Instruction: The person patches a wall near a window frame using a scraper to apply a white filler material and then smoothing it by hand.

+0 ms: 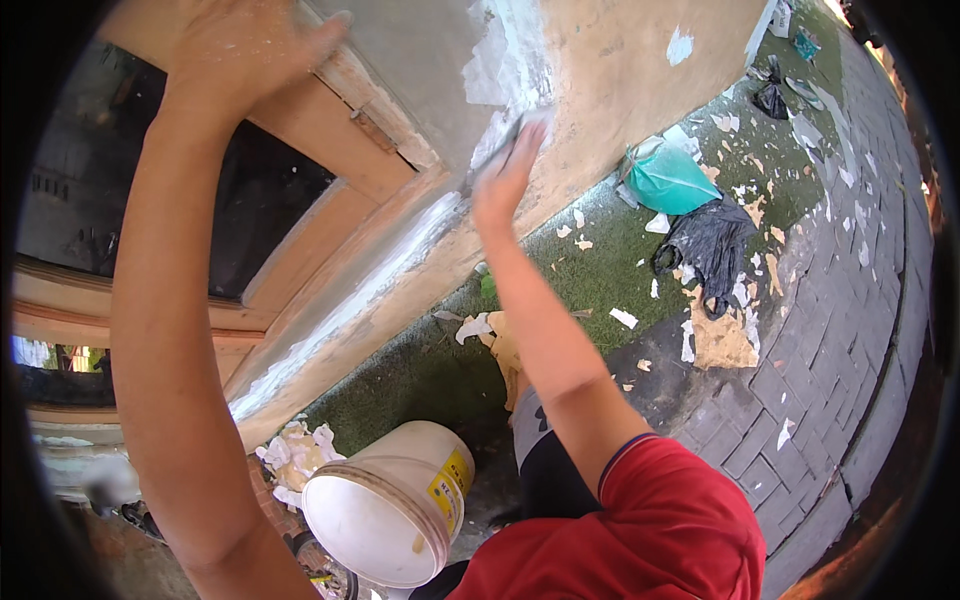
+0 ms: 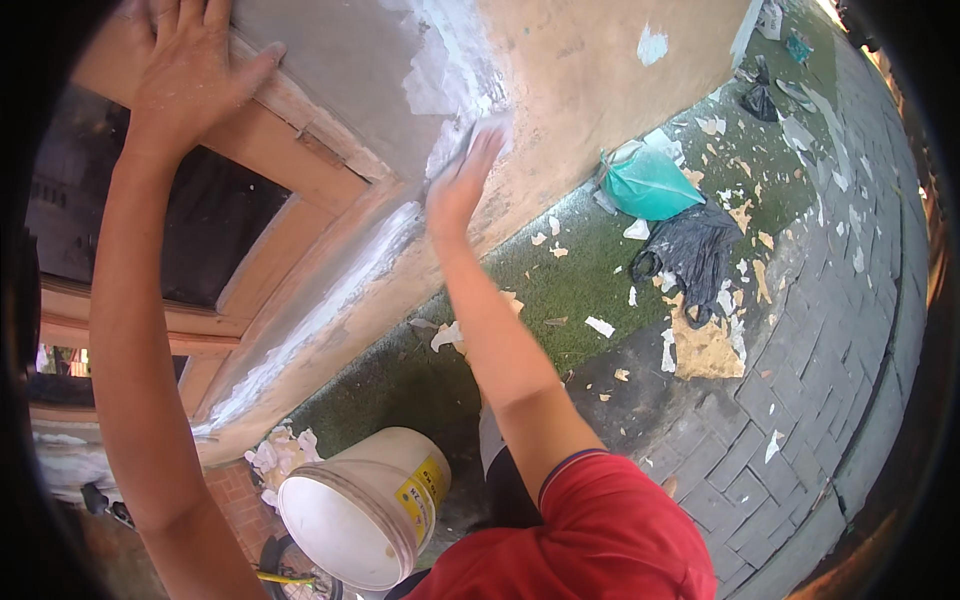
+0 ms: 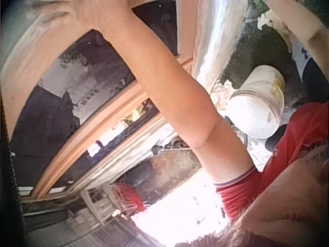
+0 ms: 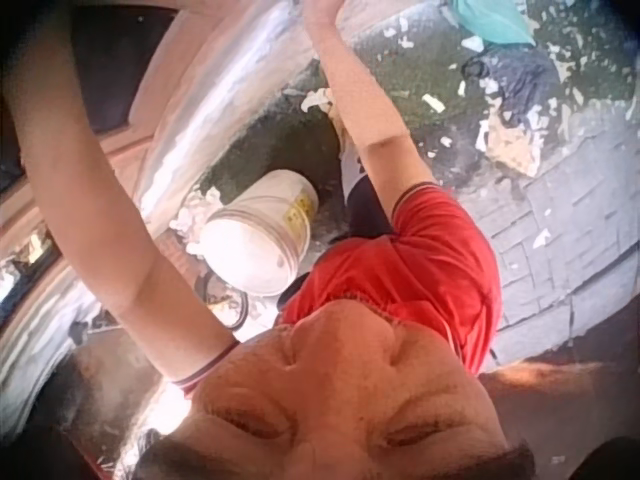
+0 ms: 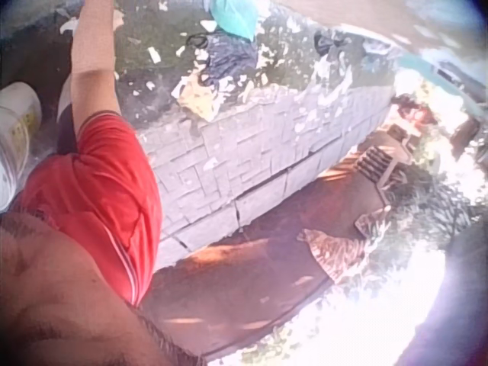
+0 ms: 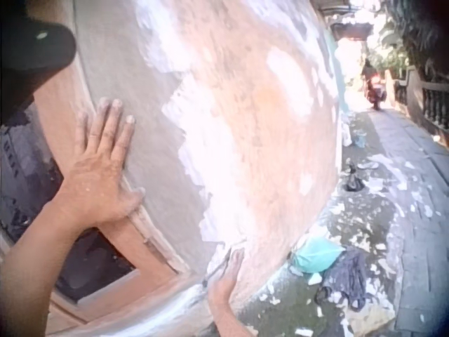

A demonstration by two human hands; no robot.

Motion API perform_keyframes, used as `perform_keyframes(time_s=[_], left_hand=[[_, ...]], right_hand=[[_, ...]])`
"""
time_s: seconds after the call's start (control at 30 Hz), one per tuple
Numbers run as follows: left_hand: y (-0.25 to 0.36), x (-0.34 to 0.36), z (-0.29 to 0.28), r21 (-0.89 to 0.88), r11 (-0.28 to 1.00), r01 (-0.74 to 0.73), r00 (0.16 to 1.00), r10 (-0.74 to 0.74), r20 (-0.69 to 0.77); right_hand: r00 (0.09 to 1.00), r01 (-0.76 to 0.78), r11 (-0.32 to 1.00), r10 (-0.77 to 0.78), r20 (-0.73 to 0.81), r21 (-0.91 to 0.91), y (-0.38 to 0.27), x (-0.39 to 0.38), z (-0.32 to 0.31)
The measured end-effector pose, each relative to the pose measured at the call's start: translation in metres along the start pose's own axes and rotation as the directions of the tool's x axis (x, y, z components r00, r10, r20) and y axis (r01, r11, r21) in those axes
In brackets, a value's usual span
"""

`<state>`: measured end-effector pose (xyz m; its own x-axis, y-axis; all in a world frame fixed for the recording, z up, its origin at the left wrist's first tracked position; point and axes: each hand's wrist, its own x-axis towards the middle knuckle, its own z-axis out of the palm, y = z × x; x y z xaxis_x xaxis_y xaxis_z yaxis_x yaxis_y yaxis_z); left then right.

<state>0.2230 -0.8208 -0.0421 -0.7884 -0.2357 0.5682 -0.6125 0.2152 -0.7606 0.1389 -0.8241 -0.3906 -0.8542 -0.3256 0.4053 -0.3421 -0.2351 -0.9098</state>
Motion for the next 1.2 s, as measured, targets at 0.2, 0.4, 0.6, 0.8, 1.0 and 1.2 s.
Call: perform_keyframes(time_s=[0.2,0.4,0.6,0.8,1.0,1.2], left_hand=[[-0.017,0.001,-0.003,-0.009,0.999,-0.047,0.998,0.047,-0.038],[-0.005,0.0,0.0,-0.016,0.999,-0.029,0.999,0.029,-0.033],[-0.011,-0.001,-0.002,-0.012,0.999,-0.035,0.999,0.035,-0.022],[-0.012,0.003,0.007,0.02,0.998,-0.059,0.996,0.06,-0.072],[-0.011,-0.006,-0.003,-0.007,1.0,-0.029,1.0,0.029,-0.011],[-0.009,-0.006,-0.006,-0.041,0.999,-0.02,1.0,0.02,0.004]], right_hand=[[0.957,-0.195,0.975,0.213,0.198,-0.106,0.049,-0.085,-0.016],[0.991,-0.127,0.991,0.126,0.052,0.029,0.009,0.009,-0.01],[0.911,-0.063,0.998,0.062,0.407,-0.011,-0.059,-0.155,0.001],[0.979,-0.17,0.985,0.173,0.11,-0.04,-0.014,-0.058,0.004],[0.906,-0.268,0.963,0.249,0.343,0.008,-0.038,-0.161,0.003],[0.969,-0.244,0.965,0.245,0.008,-0.094,0.033,-0.044,0.007]])
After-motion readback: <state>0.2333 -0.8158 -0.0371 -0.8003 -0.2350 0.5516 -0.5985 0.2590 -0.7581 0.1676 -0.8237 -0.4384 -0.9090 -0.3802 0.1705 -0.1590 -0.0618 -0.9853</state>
